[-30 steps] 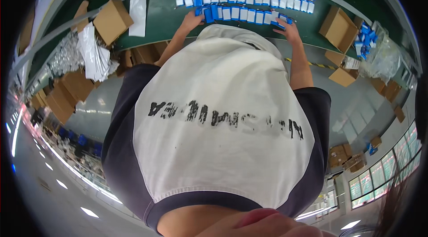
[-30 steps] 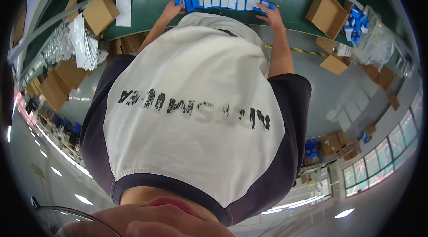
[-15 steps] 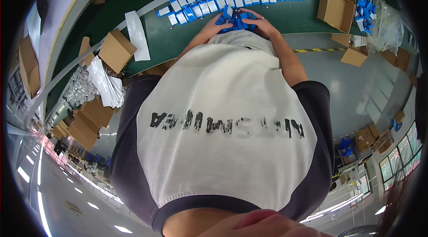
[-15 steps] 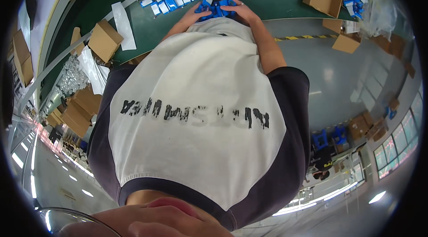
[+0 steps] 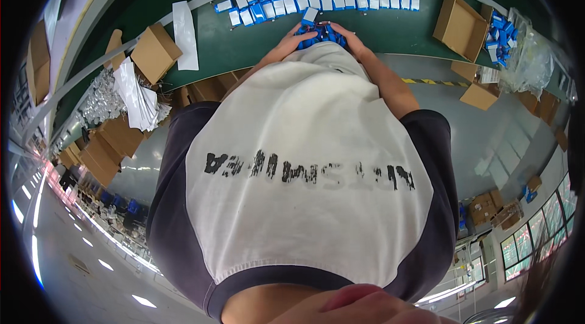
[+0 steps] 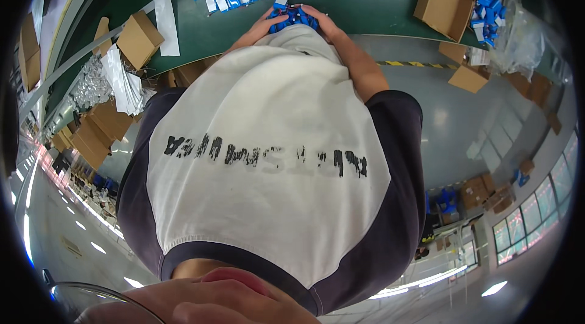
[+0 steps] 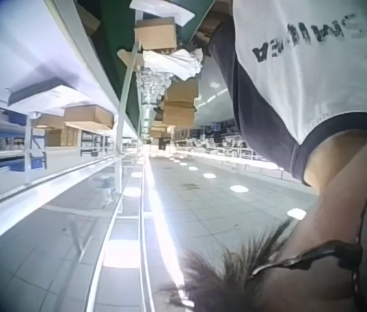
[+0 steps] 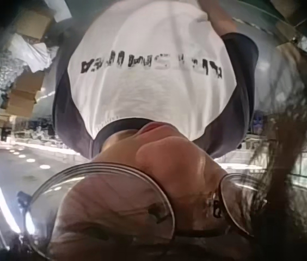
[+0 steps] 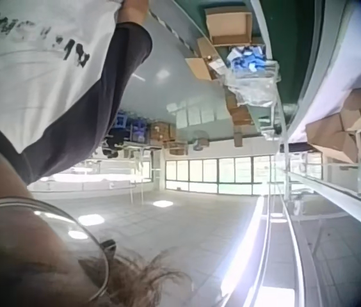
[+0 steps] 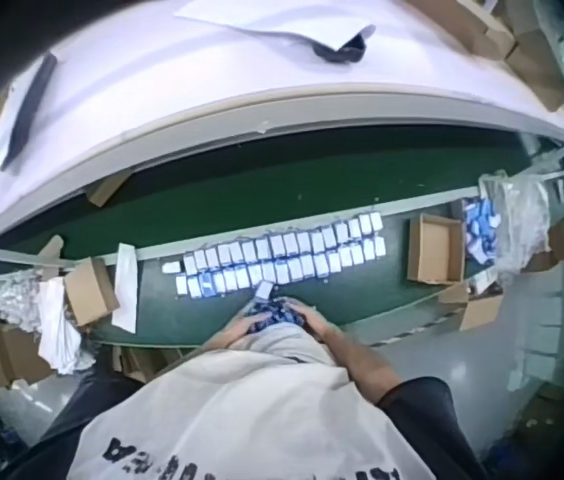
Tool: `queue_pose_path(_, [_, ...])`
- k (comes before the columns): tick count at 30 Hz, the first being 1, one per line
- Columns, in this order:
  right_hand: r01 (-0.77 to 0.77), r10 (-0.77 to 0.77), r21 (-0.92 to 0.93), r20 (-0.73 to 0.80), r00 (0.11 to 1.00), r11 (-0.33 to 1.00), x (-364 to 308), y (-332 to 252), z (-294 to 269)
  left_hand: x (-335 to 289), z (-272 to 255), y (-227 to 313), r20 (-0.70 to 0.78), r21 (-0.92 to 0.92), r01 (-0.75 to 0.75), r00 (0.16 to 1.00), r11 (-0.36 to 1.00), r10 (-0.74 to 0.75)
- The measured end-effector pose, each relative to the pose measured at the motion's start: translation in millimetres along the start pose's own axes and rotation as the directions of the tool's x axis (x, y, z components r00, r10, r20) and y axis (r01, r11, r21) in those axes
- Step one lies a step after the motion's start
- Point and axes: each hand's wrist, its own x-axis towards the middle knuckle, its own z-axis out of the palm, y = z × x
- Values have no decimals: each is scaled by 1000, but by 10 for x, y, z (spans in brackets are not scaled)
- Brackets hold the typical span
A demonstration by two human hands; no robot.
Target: The person repeatedly picks small blue and white boxes from a green table, places them into white paper envelopes, folds the envelopes closed, and sets them aside. The person also gathers remaining boxes and places them into a cardboard box.
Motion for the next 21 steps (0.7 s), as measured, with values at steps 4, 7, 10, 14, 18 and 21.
queue_pose_path(4, [4,-5,29,38,999,1000,28,25,-20,36,-32,-284,-94,93,-65,993,994,74])
queue_pose_path(7, [54,-55,-29,-18,998,998,-105,-51,-151,26,207,-234,-72,75,-124,989,989,129])
queue_pose_path(10, [63,-68,57,95,993,996,-359,-262,-306,-27,668,-63,-62,-46,-154,987,987,151])
queue_pose_path(14, [373,-367,-33,121,922,927,-950,-729,-683,61,1565,378,-43,-10,-258,965,966,258])
queue_pose_path(18, [672,-669,-124,71,740,730,-1731,-1228,-1167,459,2598,854,75,225,-385,923,895,379])
queue_pose_path(21, [663,-636,180,-188,748,727,-2218,-1653,-1528,888,3345,1162,300,415,-679,731,606,614])
